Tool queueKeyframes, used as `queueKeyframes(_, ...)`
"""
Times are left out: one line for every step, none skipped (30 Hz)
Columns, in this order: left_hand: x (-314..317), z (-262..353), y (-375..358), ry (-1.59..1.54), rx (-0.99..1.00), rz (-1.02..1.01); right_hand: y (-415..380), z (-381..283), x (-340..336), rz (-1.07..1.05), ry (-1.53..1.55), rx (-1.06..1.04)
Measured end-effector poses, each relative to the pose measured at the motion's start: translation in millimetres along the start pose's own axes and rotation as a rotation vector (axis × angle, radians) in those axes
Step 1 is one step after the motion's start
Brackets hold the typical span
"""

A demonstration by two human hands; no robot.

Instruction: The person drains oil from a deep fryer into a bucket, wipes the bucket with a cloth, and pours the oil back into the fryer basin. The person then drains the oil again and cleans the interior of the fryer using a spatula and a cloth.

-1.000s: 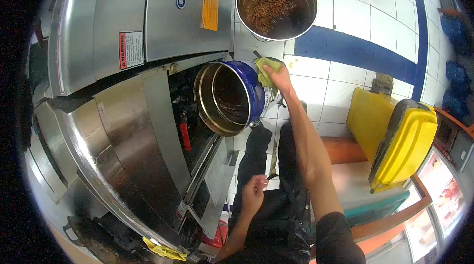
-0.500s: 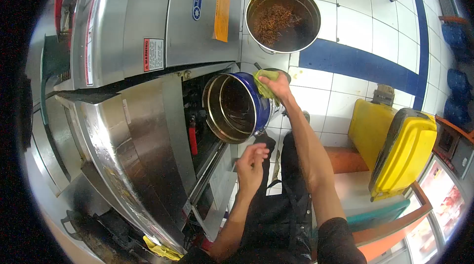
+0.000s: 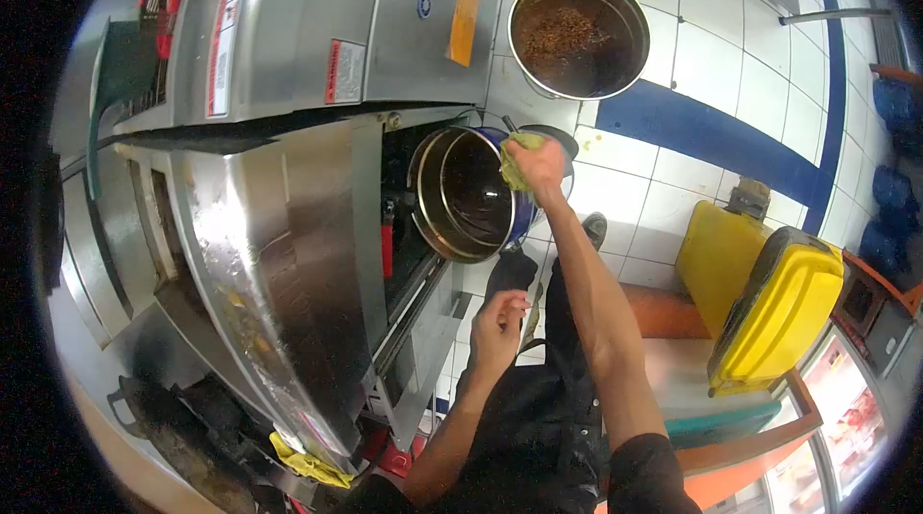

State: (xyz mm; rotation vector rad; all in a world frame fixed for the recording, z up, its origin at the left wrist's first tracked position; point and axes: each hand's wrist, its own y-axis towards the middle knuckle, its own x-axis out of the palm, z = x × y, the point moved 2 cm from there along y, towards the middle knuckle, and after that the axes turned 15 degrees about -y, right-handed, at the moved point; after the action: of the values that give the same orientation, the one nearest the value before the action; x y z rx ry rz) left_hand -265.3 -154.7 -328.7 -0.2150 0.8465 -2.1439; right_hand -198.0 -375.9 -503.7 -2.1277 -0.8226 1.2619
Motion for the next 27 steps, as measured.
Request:
queueKeyframes(-3,-2,-9,0.022,0.007,-0.017,-11,-7,-5,-0.013,-0.024,0.049)
queueKeyframes(-5,-5,-19,0.041,0.016,-0.033,-20,-13,-9,-0.02,-0.029,0.044)
queueKeyframes(-11,-14,-29,0.096,0.034,-0.055,-28,-16,-13,0.001,-0.091,0.025)
queueKeyframes(-16,-21,-40,0.092,0.04,-0.047,-36,-23,-17,0.025,-0.151,0.001)
queueKeyframes(-21,-27,-53,0.11,0.015,-0.06,-38,-20,-11,0.045,-0.119,-0.059)
queueKeyframes(-25,-26,-64,0.127,-0.008,-0.074,-41,-19,-1,0.047,-0.122,-0.07)
queueKeyframes(-30,-25,-75,0.131,-0.062,-0.076,-46,-18,10,0.079,-0.128,-0.117)
queueKeyframes(-35,-25,-84,0.123,-0.055,-0.069,-53,-22,14,0.113,-0.135,-0.165)
queueKeyframes(-41,-28,-93,0.136,-0.066,-0.065,-76,-42,5,0.119,-0.208,-0.145)
queueKeyframes(-47,-30,-102,0.149,-0.074,-0.063,-83,-41,9,0.125,-0.212,-0.153)
queueKeyframes(-53,-32,-106,0.14,-0.059,-0.057,-83,-40,20,0.148,-0.213,-0.164)
queueKeyframes(-58,-34,-111,0.131,-0.063,-0.041,-89,-47,20,0.17,-0.214,-0.172)
queueKeyframes(-62,-37,-117,0.119,-0.072,-0.027,-95,-50,18,0.126,-0.222,-0.168)
queueKeyframes(-65,-36,-123,0.106,-0.069,-0.028,-104,-51,15,0.132,-0.232,-0.173)
queueKeyframes(-70,-35,-126,0.091,-0.087,-0.002,-111,-53,13,0.079,-0.192,-0.15)
queueKeyframes(-75,-35,-127,0.076,-0.103,0.021,-118,-56,12,0.029,-0.151,-0.128)
queueKeyframes(-80,-37,-131,0.067,-0.098,0.017,-125,-54,13,0.024,-0.116,-0.108)
queueKeyframes(-86,-40,-134,0.049,-0.096,0.041,-132,-51,12,0.034,-0.124,-0.109)
queueKeyframes(-91,-43,-137,0.029,-0.098,0.066,-139,-47,11,0.021,-0.108,-0.1)
queueKeyframes(-95,-42,-141,0.014,-0.105,0.063,-145,-43,9,0.001,-0.098,-0.088)
queueKeyframes(-101,-39,-144,0.034,-0.111,0.07,-149,-39,4,-0.013,-0.098,-0.084)
queueKeyframes(-106,-38,-143,0.053,-0.107,0.078,-150,-38,-1,-0.003,-0.108,-0.086)
queueKeyframes(-111,-40,-145,0.063,-0.139,0.071,-152,-34,-4,-0.004,-0.121,-0.08)
queueKeyframes(-114,-42,-147,0.056,-0.138,0.063,-155,-28,-7,-0.006,-0.131,-0.071)
queueKeyframes(-119,-44,-150,0.074,-0.137,0.068,-159,-22,-10,0.0,-0.135,-0.066)
queueKeyframes(-123,-44,-153,0.092,-0.137,0.073,-163,-19,-13,0.002,-0.148,-0.072)
queueKeyframes(-127,-45,-155,0.096,-0.137,0.081,-166,-18,-17,0.003,-0.161,-0.083)
